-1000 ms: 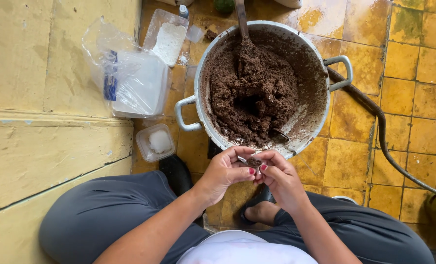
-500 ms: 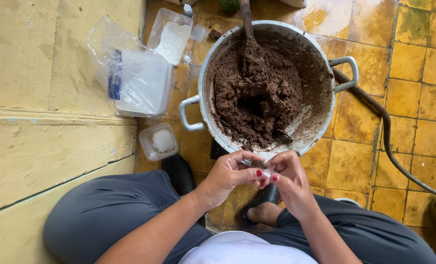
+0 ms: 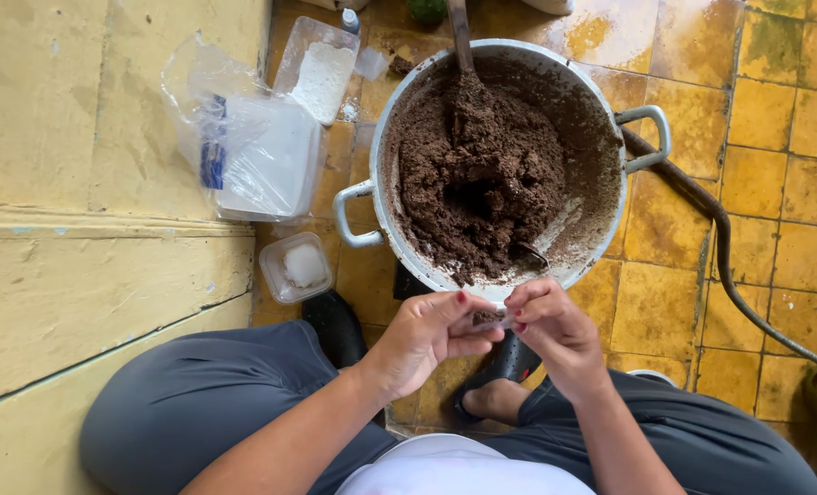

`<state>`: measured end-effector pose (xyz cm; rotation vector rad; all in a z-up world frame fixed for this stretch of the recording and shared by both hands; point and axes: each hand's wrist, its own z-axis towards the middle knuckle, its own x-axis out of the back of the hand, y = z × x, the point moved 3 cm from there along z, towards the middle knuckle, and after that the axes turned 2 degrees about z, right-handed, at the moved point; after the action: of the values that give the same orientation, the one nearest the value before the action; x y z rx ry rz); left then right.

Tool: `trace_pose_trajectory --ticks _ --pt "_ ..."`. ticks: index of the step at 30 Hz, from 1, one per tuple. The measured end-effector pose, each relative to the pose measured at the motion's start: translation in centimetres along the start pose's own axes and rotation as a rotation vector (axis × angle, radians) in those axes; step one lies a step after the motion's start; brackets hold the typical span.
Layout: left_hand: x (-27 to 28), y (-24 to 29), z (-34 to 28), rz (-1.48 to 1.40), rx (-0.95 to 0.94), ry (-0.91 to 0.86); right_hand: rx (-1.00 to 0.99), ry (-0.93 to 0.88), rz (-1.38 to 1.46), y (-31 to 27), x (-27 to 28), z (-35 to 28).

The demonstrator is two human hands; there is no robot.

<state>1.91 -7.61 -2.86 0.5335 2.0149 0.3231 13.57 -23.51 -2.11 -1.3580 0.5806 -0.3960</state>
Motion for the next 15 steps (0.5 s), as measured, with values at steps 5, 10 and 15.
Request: trace_pose_trajectory --ticks 5,10,15 --pt "0.1 -1.4 -0.5 -0.118 0.14 -0.171 -0.043 -0.145 0.092 -2.0 0.0 1.2" --pt "-0.8 -3.5 -1.2 -0.19 0.311 -0.235 -0.092 -0.287 0.171 -1.6 0.1 1.0" --pt "-0.8 -4.7 -1.5 -0.153 0.334 -0.269 -0.137 -0.302 0.146 -1.8 -0.5 1.0"
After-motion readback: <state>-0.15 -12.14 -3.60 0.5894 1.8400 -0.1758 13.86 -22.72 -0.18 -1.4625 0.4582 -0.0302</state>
